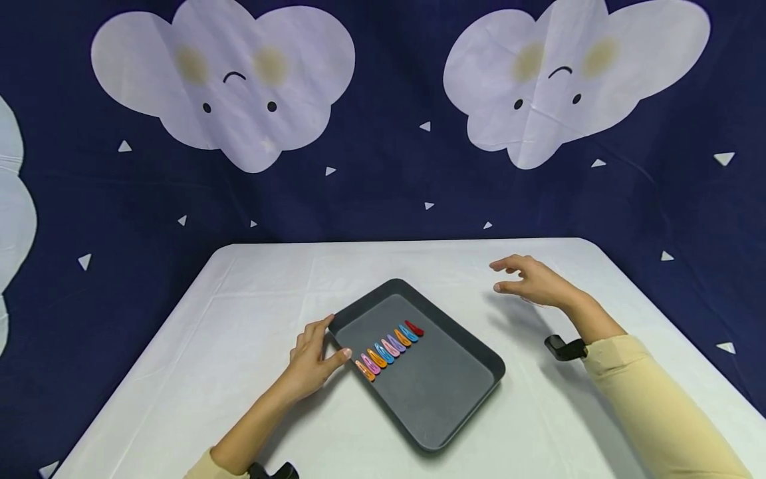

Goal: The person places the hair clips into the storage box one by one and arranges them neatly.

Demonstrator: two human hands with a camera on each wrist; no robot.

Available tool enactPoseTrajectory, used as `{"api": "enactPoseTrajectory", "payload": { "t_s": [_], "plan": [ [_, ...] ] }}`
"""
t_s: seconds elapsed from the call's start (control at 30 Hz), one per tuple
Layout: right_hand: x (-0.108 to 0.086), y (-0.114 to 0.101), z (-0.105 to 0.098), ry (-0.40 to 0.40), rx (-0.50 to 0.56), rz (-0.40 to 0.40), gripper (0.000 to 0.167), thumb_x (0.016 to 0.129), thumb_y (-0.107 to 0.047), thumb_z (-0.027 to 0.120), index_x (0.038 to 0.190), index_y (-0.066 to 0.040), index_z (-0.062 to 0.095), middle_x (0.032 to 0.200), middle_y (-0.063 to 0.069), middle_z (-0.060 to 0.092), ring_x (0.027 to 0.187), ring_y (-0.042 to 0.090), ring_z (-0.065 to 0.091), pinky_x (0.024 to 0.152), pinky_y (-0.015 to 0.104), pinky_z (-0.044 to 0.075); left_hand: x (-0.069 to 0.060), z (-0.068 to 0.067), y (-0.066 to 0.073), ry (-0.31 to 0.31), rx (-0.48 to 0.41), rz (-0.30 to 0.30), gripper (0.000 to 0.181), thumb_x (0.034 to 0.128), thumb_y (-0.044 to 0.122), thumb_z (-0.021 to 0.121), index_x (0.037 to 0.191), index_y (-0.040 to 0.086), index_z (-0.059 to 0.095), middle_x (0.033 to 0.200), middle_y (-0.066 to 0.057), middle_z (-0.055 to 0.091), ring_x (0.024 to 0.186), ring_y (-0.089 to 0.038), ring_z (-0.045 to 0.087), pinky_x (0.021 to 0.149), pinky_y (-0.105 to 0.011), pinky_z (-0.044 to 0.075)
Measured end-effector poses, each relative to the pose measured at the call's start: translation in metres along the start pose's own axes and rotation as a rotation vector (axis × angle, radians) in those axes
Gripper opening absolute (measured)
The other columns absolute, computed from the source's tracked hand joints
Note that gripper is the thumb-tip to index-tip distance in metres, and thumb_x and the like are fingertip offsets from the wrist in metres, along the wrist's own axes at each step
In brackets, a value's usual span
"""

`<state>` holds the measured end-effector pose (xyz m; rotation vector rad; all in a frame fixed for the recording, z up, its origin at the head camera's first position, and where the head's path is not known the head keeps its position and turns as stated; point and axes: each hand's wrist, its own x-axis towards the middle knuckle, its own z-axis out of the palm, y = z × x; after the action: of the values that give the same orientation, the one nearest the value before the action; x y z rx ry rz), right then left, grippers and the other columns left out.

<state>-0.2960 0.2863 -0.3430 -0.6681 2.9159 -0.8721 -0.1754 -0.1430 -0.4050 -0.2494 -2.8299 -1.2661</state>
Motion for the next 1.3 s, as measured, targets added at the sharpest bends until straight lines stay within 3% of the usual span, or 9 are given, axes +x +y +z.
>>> {"api": "enactPoseTrajectory", "payload": {
  "t_s": [0.23, 0.5, 0.83, 0.97, 1.3],
  "plan": [
    [-0.018, 0.031, -0.003, 0.019, -0.051, 0.053, 0.05, 0.087, -0.03, 0.066, 0.127, -0.002, 0.056, 0.127, 0.02, 0.059, 0.116, 0.04, 0.052, 0.091, 0.052, 0.043, 0.001, 0.001, -0.002, 0.005, -0.003, -0.001, 0.076, 0.0865, 0.034, 0.066, 0.147, 0.008, 0.028, 0.142, -0.015, 0.037, 0.125, -0.033, 0.034, 0.096, -0.053, 0.025],
    [-0.033, 0.049, -0.003, -0.008, -0.054, 0.145, 0.052, 0.089, -0.033, 0.063, 0.128, 0.0, 0.054, 0.125, 0.022, 0.06, 0.112, 0.04, 0.054, 0.086, 0.047, 0.045, 0.001, 0.001, -0.001, 0.003, -0.002, -0.003, 0.076, 0.0867, 0.032, 0.066, 0.147, 0.008, 0.028, 0.142, -0.015, 0.037, 0.125, -0.033, 0.034, 0.095, -0.052, 0.025],
    [-0.045, 0.064, 0.0, -0.056, -0.024, 0.14, 0.048, 0.086, -0.031, 0.067, 0.122, 0.001, 0.059, 0.106, 0.014, 0.068, 0.09, 0.013, 0.059, 0.072, 0.025, 0.045, 0.001, 0.001, -0.001, 0.002, 0.001, -0.001, 0.076, 0.0865, 0.033, 0.066, 0.147, 0.007, 0.029, 0.142, -0.015, 0.037, 0.124, -0.032, 0.034, 0.095, -0.052, 0.025],
    [-0.047, 0.066, -0.001, -0.07, -0.041, 0.15, 0.046, 0.086, -0.031, 0.067, 0.119, 0.001, 0.061, 0.102, 0.011, 0.068, 0.087, 0.012, 0.058, 0.071, 0.025, 0.045, 0.001, 0.001, -0.001, 0.001, 0.002, 0.001, 0.076, 0.0867, 0.033, 0.066, 0.147, 0.008, 0.028, 0.142, -0.015, 0.037, 0.124, -0.033, 0.034, 0.095, -0.053, 0.025],
    [-0.044, 0.071, 0.002, -0.06, -0.063, 0.17, 0.047, 0.085, -0.03, 0.068, 0.119, 0.001, 0.061, 0.109, 0.019, 0.066, 0.092, 0.022, 0.059, 0.073, 0.031, 0.045, 0.0, 0.001, -0.001, -0.001, 0.003, -0.001, 0.076, 0.087, 0.032, 0.066, 0.148, 0.008, 0.028, 0.142, -0.015, 0.037, 0.124, -0.032, 0.034, 0.095, -0.053, 0.024]
  ]
}}
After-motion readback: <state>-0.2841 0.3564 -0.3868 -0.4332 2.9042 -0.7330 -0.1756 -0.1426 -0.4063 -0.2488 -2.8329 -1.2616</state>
